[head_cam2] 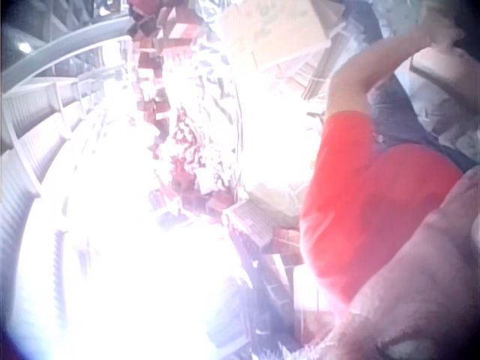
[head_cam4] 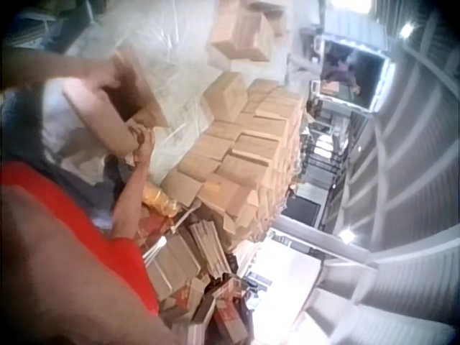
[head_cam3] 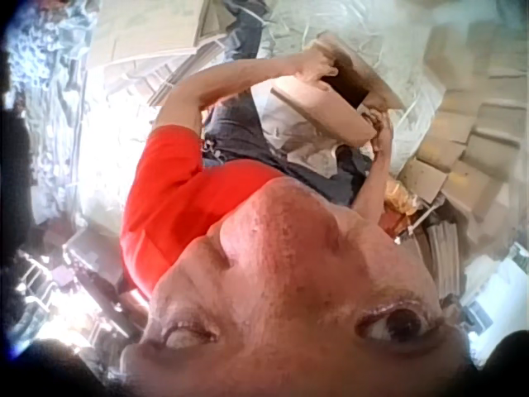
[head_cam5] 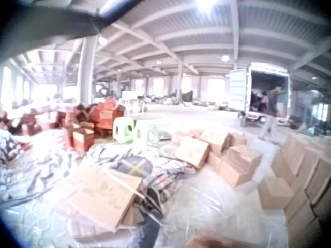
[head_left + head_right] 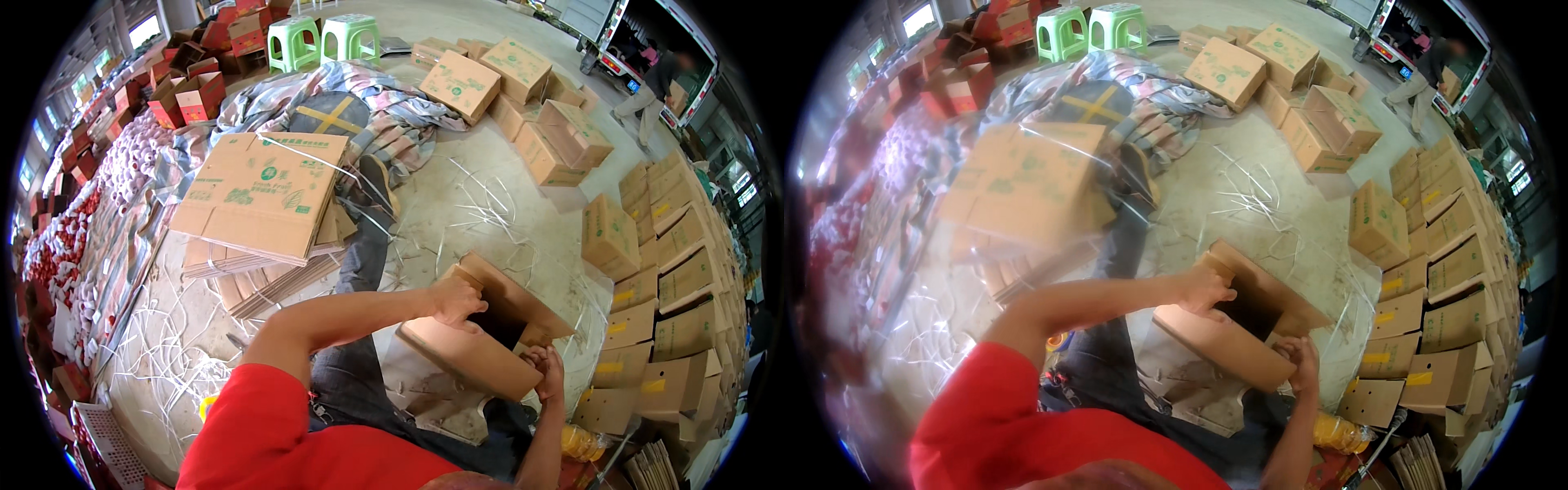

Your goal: The person assembles flat cardboard sheets into small boxes by folding the flaps and securing them with packing tape. The person uses a handheld tape dispenser to apply tape to the seams and then places the finished boxes into a stack.

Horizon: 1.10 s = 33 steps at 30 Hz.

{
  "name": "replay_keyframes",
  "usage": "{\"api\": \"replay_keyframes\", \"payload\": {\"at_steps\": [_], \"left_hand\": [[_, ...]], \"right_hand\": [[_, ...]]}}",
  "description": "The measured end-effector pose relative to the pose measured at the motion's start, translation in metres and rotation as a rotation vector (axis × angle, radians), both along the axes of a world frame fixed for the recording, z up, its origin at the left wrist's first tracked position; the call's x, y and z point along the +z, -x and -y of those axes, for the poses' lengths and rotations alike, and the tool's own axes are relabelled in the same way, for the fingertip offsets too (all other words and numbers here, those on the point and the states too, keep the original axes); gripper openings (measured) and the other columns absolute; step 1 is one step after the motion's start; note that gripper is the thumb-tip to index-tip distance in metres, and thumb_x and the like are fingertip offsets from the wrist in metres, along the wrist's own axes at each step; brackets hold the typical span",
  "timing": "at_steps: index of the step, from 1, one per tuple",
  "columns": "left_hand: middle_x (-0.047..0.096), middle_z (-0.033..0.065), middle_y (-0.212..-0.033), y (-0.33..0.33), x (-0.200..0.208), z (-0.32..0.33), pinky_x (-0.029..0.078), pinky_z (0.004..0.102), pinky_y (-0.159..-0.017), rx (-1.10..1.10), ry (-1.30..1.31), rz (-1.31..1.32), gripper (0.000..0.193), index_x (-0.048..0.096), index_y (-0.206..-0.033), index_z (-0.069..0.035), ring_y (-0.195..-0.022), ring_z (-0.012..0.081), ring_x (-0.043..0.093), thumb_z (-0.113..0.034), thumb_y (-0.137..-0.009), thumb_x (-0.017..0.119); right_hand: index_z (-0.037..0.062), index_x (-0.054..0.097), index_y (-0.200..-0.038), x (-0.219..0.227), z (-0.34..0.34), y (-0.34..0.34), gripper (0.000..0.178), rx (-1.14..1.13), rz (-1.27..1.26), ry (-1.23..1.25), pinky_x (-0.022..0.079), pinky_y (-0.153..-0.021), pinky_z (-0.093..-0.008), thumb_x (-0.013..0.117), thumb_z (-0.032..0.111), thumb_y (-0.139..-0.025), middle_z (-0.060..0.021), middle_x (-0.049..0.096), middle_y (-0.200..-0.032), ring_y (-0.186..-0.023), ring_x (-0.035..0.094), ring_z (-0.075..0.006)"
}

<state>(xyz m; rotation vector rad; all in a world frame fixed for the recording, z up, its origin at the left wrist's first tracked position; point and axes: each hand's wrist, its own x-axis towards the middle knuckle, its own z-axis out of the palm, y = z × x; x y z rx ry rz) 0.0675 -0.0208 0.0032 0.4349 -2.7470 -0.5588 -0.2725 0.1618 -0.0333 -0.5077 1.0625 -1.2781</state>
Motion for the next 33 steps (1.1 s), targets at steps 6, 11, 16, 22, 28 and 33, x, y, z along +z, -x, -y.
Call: {"api": "replay_keyframes", "payload": {"at_steps": [6,11,16,22,28,33], "left_hand": [[0.067,0.0193,-0.089,0.013,-0.037,0.007,0.052,0.0497,-0.083,0.03,0.082,-0.069,0.055,0.067,-0.095,-0.002,-0.094,0.0396,0.067,-0.055,-0.085,0.072],[0.066,0.0183,-0.091,0.007,-0.042,0.003,0.048,0.0529,-0.091,0.158,0.095,-0.167,0.049,0.065,-0.101,-0.002,-0.094,0.0412,0.065,-0.048,-0.087,0.072],[0.052,0.0261,-0.141,-0.005,-0.04,-0.017,0.042,0.0547,-0.109,0.601,-0.132,-0.194,0.07,0.049,-0.143,-0.002,-0.131,0.0473,0.05,-0.038,-0.089,0.077],[0.031,0.0305,-0.166,-0.051,-0.096,-0.05,0.028,0.0484,-0.127,0.683,-0.655,-0.243,0.114,0.009,-0.165,0.005,-0.152,0.0457,0.034,-0.053,-0.092,0.073],[0.028,0.0326,-0.167,-0.067,-0.081,-0.056,0.027,0.0457,-0.128,0.682,-0.642,-0.124,0.116,0.007,-0.165,0.007,-0.155,0.0448,0.031,-0.057,-0.093,0.071],[0.033,0.0334,-0.164,-0.089,-0.127,-0.038,0.03,0.0495,-0.126,0.655,-0.378,-0.154,0.115,0.017,-0.163,0.007,-0.152,0.0461,0.035,-0.058,-0.089,0.076]], "right_hand": [[-0.002,0.042,-0.147,-0.065,-0.041,-0.013,0.057,-0.52,-0.873,-0.009,0.051,-0.101,-0.0448,0.064,0.028,-0.104,-0.0211,0.063,-0.129,-0.111,0.063,-0.033],[-0.0038,0.055,-0.141,-0.039,-0.042,-0.058,0.048,-0.256,-0.878,-0.088,0.05,-0.1,-0.0387,0.062,0.027,-0.104,-0.0171,0.065,-0.13,-0.115,0.063,-0.026],[-0.0037,0.05,-0.147,-0.035,-0.051,-0.05,0.055,-0.264,-0.806,-0.063,0.048,-0.104,-0.0391,0.066,0.027,-0.104,-0.0163,0.064,-0.133,-0.119,0.061,-0.0266],[-0.0029,0.051,-0.145,-0.03,-0.046,-0.062,0.05,-0.229,-0.786,-0.032,0.048,-0.103,-0.0387,0.062,0.028,-0.107,-0.0152,0.064,-0.13,-0.117,0.061,-0.0251],[-0.0038,0.056,-0.14,-0.049,-0.065,-0.066,0.048,-0.218,-0.805,-0.076,0.048,-0.102,-0.0402,0.055,0.033,-0.11,-0.0169,0.065,-0.128,-0.116,0.061,-0.0272],[-0.0043,0.054,-0.146,-0.095,-0.05,-0.043,0.052,-0.062,-1.161,-0.181,0.047,-0.108,-0.0466,0.053,0.034,-0.111,-0.0215,0.065,-0.138,-0.126,0.062,-0.0354]]}}
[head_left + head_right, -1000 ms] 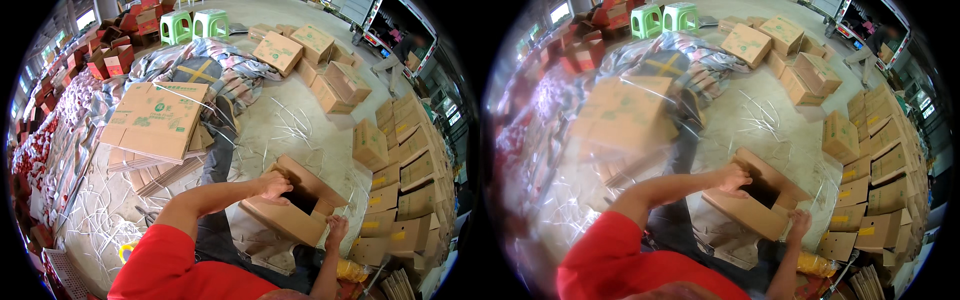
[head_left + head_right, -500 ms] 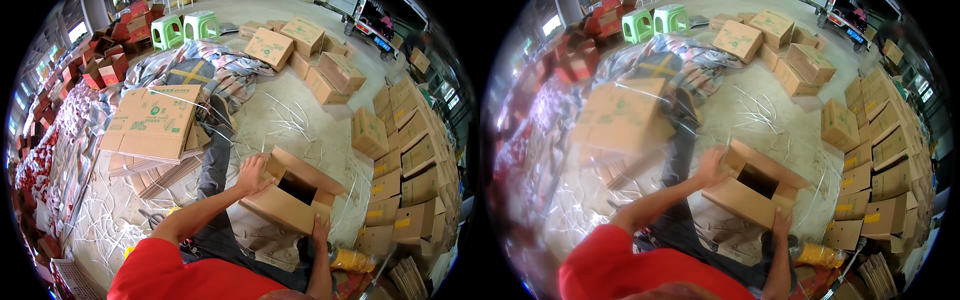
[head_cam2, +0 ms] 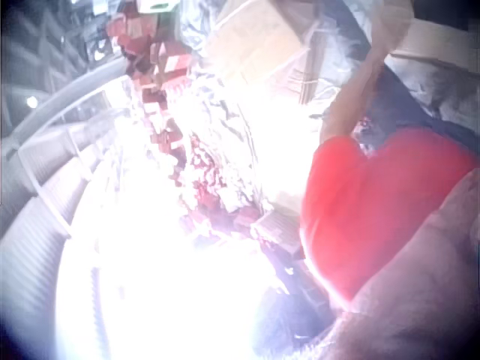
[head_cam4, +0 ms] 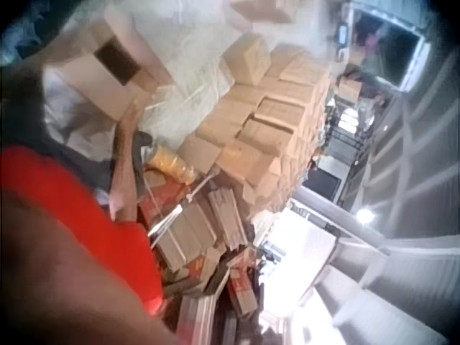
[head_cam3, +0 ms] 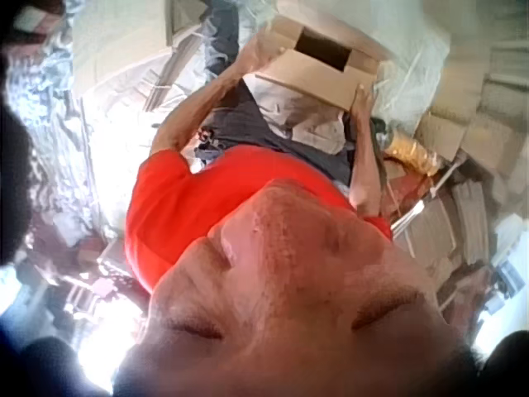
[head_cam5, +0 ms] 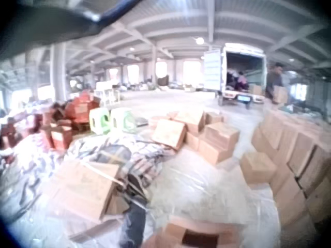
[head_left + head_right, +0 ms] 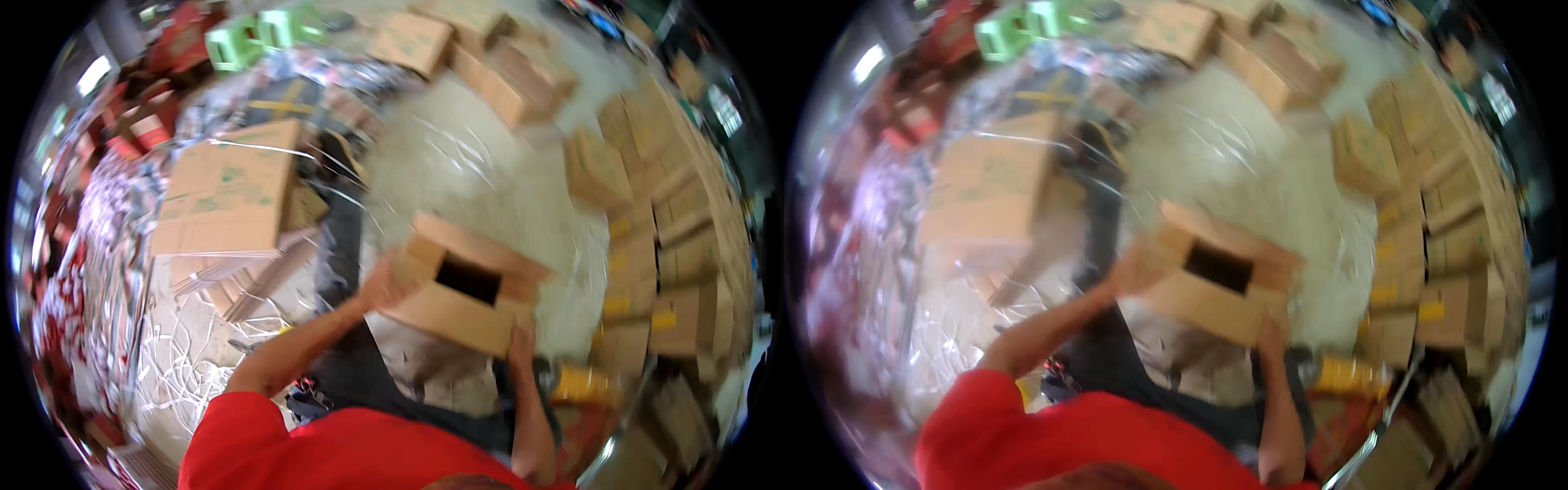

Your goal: The person assembles flat cardboard sheets into small boxes by folding the flaps and securing them with packing tape. The person uses a handheld tape dispenser to apply tape to the seams and then places the finished boxes into a stack.

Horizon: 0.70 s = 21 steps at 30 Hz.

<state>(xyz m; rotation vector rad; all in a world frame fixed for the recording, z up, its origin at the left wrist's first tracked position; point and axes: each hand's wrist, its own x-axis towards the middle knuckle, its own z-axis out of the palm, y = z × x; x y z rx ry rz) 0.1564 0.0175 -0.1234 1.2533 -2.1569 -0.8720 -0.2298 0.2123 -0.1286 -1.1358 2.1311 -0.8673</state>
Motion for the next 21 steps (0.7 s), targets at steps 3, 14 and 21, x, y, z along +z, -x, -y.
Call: {"api": "replay_keyframes", "payload": {"at_steps": [3,14,21], "left_hand": [[0.041,0.0301,-0.159,0.027,0.111,-0.011,0.03,0.0562,-0.122,0.081,0.468,0.081,0.107,0.025,-0.164,0.002,-0.148,0.0479,0.038,-0.04,-0.083,0.082],[0.051,0.0231,-0.155,0.237,0.179,0.077,0.039,0.0513,-0.118,-0.848,0.268,0.427,0.064,0.053,-0.152,-0.009,-0.143,0.0416,0.048,-0.049,-0.103,0.061],[0.047,0.0231,-0.16,0.199,0.123,0.019,0.036,0.054,-0.12,-0.857,0.181,0.335,0.058,0.045,-0.16,-0.018,-0.142,0.0448,0.047,-0.047,-0.109,0.047]], "right_hand": [[-0.0043,0.052,-0.147,0.051,0.009,-0.017,0.047,-0.055,0.265,0.276,0.046,-0.108,-0.0393,0.054,0.026,-0.111,-0.0188,0.067,-0.133,-0.121,0.062,-0.0289],[0.0017,0.05,-0.152,0.034,-0.011,-0.021,0.045,-0.098,0.315,0.35,0.048,-0.103,-0.0328,0.052,0.022,-0.111,-0.0087,0.065,-0.132,-0.117,0.059,-0.0161],[-0.0008,0.056,-0.138,0.063,-0.001,-0.04,0.043,-0.129,0.075,0.256,0.051,-0.099,-0.0455,0.061,0.026,-0.104,-0.0244,0.068,-0.125,-0.116,0.067,-0.0403]]}}
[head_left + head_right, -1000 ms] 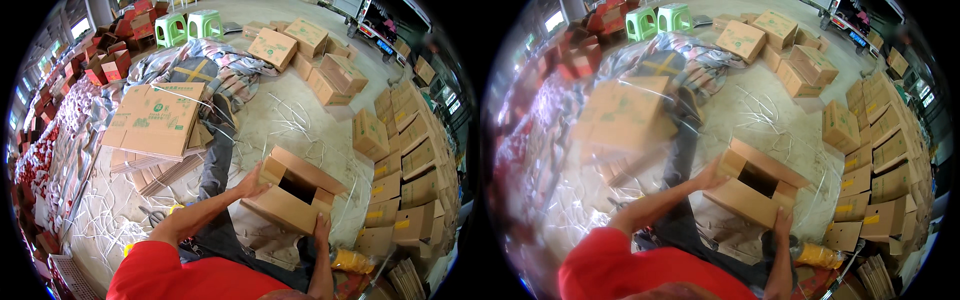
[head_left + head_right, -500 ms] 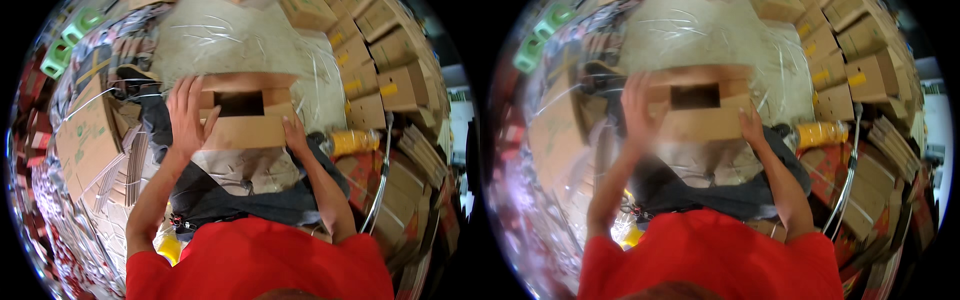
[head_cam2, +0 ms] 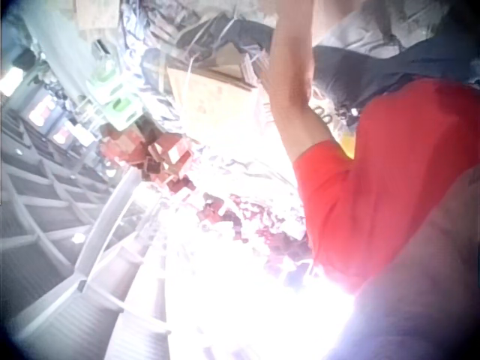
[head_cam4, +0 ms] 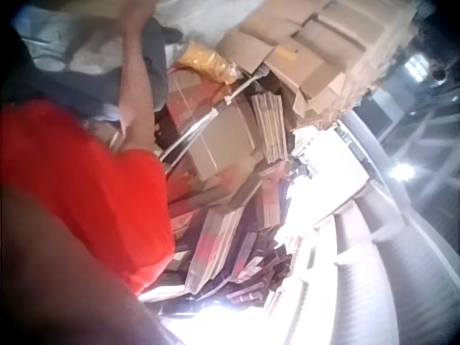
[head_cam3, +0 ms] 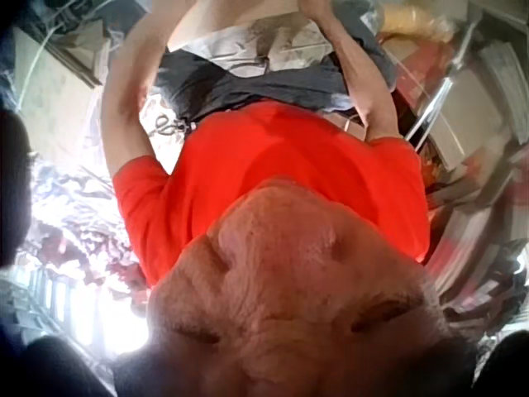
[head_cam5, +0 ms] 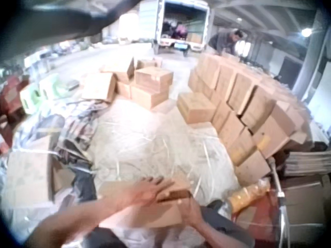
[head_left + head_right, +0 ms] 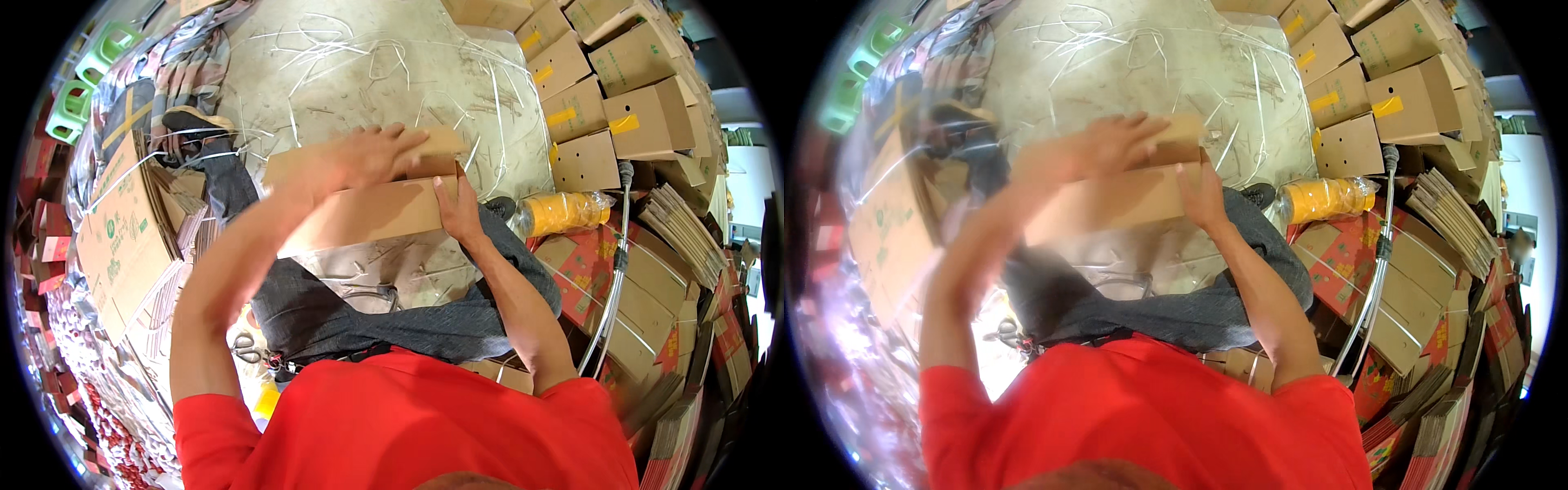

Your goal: The person assembles flat cardboard sheets into small boxes by folding the flaps and securing them with packing tape. The person uses a handheld tape dispenser to apply tape to the seams and then places the finished boxes into a stack.

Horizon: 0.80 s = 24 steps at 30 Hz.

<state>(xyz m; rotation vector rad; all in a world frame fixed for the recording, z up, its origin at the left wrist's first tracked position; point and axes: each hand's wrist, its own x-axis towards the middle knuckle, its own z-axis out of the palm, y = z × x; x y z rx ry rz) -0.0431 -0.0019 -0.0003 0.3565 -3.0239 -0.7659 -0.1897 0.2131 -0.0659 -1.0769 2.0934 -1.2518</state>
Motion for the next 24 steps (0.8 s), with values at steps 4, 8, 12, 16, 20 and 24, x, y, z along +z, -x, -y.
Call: {"api": "replay_keyframes", "payload": {"at_steps": [4,8,12,16,20,24], "left_hand": [[0.041,0.0195,-0.164,-0.013,-0.035,-0.037,0.032,0.0571,-0.119,0.082,0.346,-0.108,0.059,0.042,-0.163,-0.027,-0.143,0.0466,0.043,-0.049,-0.108,0.046],[0.039,0.0198,-0.165,-0.016,-0.034,-0.043,0.031,0.0578,-0.119,0.081,0.381,-0.137,0.061,0.041,-0.163,-0.028,-0.143,0.048,0.042,-0.051,-0.107,0.047],[0.037,0.0215,-0.165,-0.025,-0.025,-0.037,0.029,0.0587,-0.121,0.039,0.336,-0.143,0.067,0.042,-0.163,-0.027,-0.142,0.0482,0.041,-0.057,-0.104,0.051],[0.036,0.0244,-0.165,-0.031,-0.018,-0.036,0.026,0.0601,-0.122,0.013,0.299,-0.149,0.072,0.043,-0.162,-0.026,-0.142,0.0484,0.039,-0.06,-0.1,0.056],[0.034,0.0267,-0.165,-0.035,-0.017,-0.031,0.024,0.0621,-0.123,-0.04,0.278,-0.151,0.074,0.044,-0.161,-0.025,-0.144,0.0499,0.036,-0.06,-0.098,0.059],[0.025,0.0236,-0.171,-0.038,-0.016,-0.034,0.017,0.0618,-0.128,-0.029,0.196,-0.102,0.079,0.041,-0.164,-0.023,-0.155,0.0513,0.024,-0.048,-0.094,0.068]], "right_hand": [[-0.0028,0.055,-0.138,0.0,-0.003,-0.002,0.047,0.008,-0.047,0.033,0.052,-0.098,-0.0465,0.062,0.026,-0.102,-0.0263,0.069,-0.123,-0.115,0.068,-0.0411],[-0.0054,0.053,-0.141,0.0,-0.007,0.001,0.049,0.031,-0.058,0.024,0.052,-0.098,-0.0445,0.06,0.026,-0.103,-0.0274,0.069,-0.122,-0.113,0.069,-0.0379],[-0.0013,0.053,-0.143,-0.001,-0.006,0.005,0.053,0.055,-0.011,0.051,0.05,-0.103,-0.0468,0.064,0.025,-0.099,-0.027,0.066,-0.129,-0.121,0.065,-0.0436],[-0.0015,0.051,-0.146,-0.005,-0.006,0.008,0.056,0.081,-0.015,0.038,0.049,-0.106,-0.0464,0.064,0.026,-0.099,-0.0272,0.066,-0.131,-0.123,0.063,-0.0435],[-0.0024,0.055,-0.141,-0.004,-0.003,0.009,0.049,0.083,0.09,-0.004,0.049,-0.104,-0.0463,0.057,0.031,-0.105,-0.0272,0.068,-0.128,-0.119,0.065,-0.0423],[-0.0035,0.066,-0.125,-0.024,0.01,0.033,0.047,0.076,0.309,-0.264,0.051,-0.094,-0.0474,0.047,0.038,-0.111,-0.0256,0.072,-0.116,-0.104,0.068,-0.0406]]}}
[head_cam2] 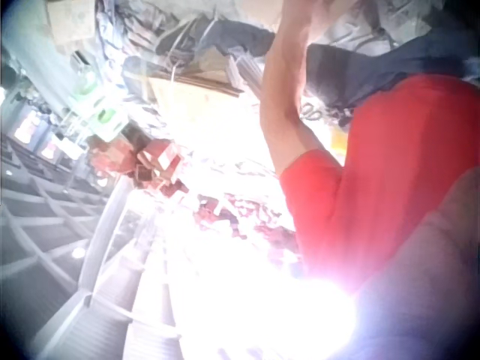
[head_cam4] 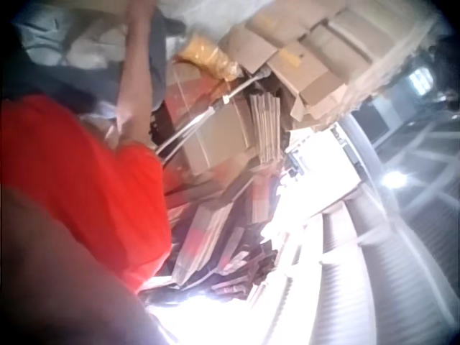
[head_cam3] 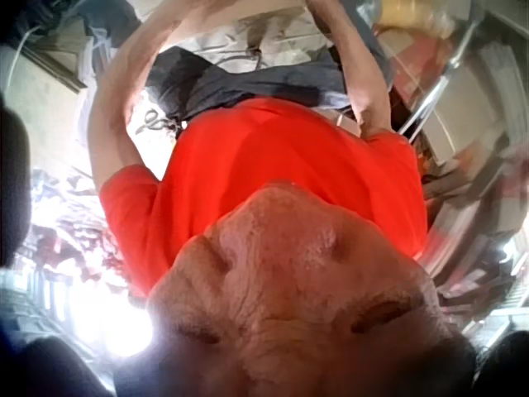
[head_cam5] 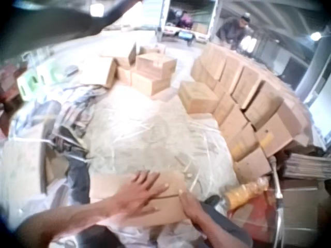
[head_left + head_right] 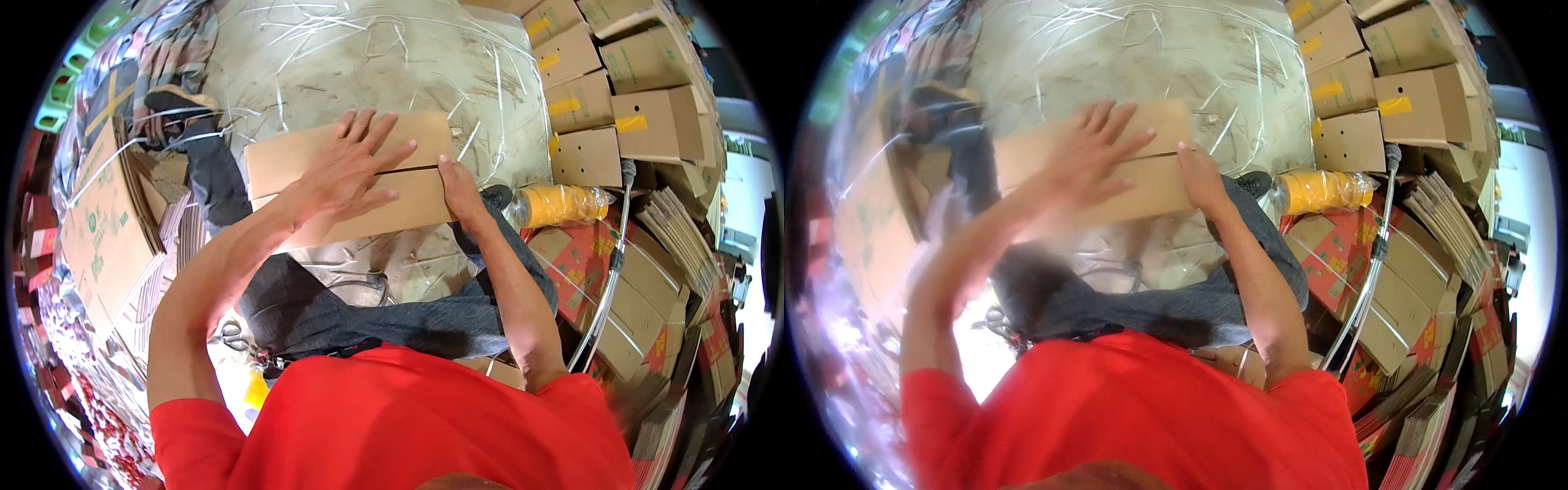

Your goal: The person assembles flat cardboard sheets into small boxes by folding the flaps and securing them with packing tape. The person uses a handheld tape dispenser to apply tape to the seams and then places the finished boxes into a stack.

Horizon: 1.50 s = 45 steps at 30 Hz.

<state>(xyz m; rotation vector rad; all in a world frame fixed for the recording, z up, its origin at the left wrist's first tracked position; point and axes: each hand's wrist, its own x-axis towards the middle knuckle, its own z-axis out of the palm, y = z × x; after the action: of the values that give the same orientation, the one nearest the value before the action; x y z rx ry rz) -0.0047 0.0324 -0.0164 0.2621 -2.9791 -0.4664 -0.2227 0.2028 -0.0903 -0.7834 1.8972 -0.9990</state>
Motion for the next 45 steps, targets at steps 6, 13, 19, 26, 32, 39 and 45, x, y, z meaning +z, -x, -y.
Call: {"api": "replay_keyframes", "payload": {"at_steps": [6,13,19,26,32,39,45], "left_hand": [[0.035,0.0222,-0.166,-0.006,-0.02,0.002,0.02,0.0618,-0.127,0.031,0.004,-0.158,0.075,0.048,-0.158,-0.019,-0.153,0.0478,0.031,-0.049,-0.093,0.069],[0.048,0.0197,-0.153,-0.097,0.002,-0.043,0.034,0.0582,-0.118,0.484,-0.136,-0.547,0.063,0.059,-0.144,-0.01,-0.143,0.0432,0.043,-0.026,-0.086,0.078],[0.064,0.0176,-0.103,-0.321,-0.107,-0.116,0.05,0.0452,-0.09,1.494,-0.209,-0.526,0.029,0.067,-0.117,-0.003,-0.099,0.0374,0.063,-0.013,-0.09,0.072],[0.065,0.0176,-0.116,-0.391,-0.238,-0.219,0.048,0.0514,-0.098,1.592,-0.209,0.067,0.048,0.06,-0.124,-0.008,-0.113,0.0373,0.062,-0.024,-0.083,0.081],[0.068,0.0201,-0.115,-0.383,-0.279,-0.207,0.047,0.0523,-0.1,1.66,-0.145,0.115,0.045,0.057,-0.124,-0.005,-0.119,0.0395,0.061,-0.02,-0.086,0.074],[0.068,0.0288,-0.1,-0.384,-0.172,-0.167,0.05,0.0573,-0.089,1.785,-0.557,-0.118,0.046,0.055,-0.114,0.005,-0.099,0.0477,0.065,-0.027,-0.086,0.072],[0.071,0.0214,-0.092,-0.311,0.024,-0.115,0.057,0.0418,-0.077,1.629,-0.578,-0.434,0.056,0.056,-0.115,0.001,-0.082,0.0345,0.072,-0.028,-0.078,0.088]], "right_hand": [[-0.0056,0.069,-0.118,0.017,0.003,-0.009,0.051,-0.072,0.101,0.007,0.053,-0.084,-0.0383,0.047,0.04,-0.113,-0.0115,0.074,-0.106,-0.091,0.067,-0.0217],[-0.0034,0.064,-0.132,0.005,0.003,0.0,0.054,-0.142,0.178,-0.025,0.054,-0.088,-0.0365,0.045,0.043,-0.113,-0.0114,0.07,-0.119,-0.104,0.067,-0.0206],[-0.001,0.055,-0.145,0.008,0.002,-0.002,0.058,-0.136,0.255,-0.041,0.056,-0.095,-0.0371,0.044,0.046,-0.113,-0.0127,0.067,-0.132,-0.113,0.069,-0.0248],[0.0023,0.048,-0.154,0.013,0.002,0.002,0.065,-0.133,0.247,-0.088,0.049,-0.109,-0.0388,0.04,0.053,-0.113,-0.0116,0.061,-0.145,-0.13,0.061,-0.0261],[0.0051,0.045,-0.157,0.012,0.007,0.002,0.068,-0.139,0.233,-0.093,0.047,-0.111,-0.039,0.041,0.056,-0.112,-0.0108,0.059,-0.148,-0.131,0.06,-0.0262],[-0.0013,0.044,-0.155,0.018,0.003,-0.023,0.069,-0.157,0.267,-0.055,0.05,-0.108,-0.0409,0.043,0.053,-0.112,-0.0149,0.06,-0.146,-0.129,0.061,-0.0291],[-0.0016,0.052,-0.148,-0.003,-0.003,-0.013,0.06,-0.171,0.277,0.006,0.054,-0.1,-0.0393,0.045,0.046,-0.112,-0.0147,0.064,-0.138,-0.119,0.066,-0.026]]}}
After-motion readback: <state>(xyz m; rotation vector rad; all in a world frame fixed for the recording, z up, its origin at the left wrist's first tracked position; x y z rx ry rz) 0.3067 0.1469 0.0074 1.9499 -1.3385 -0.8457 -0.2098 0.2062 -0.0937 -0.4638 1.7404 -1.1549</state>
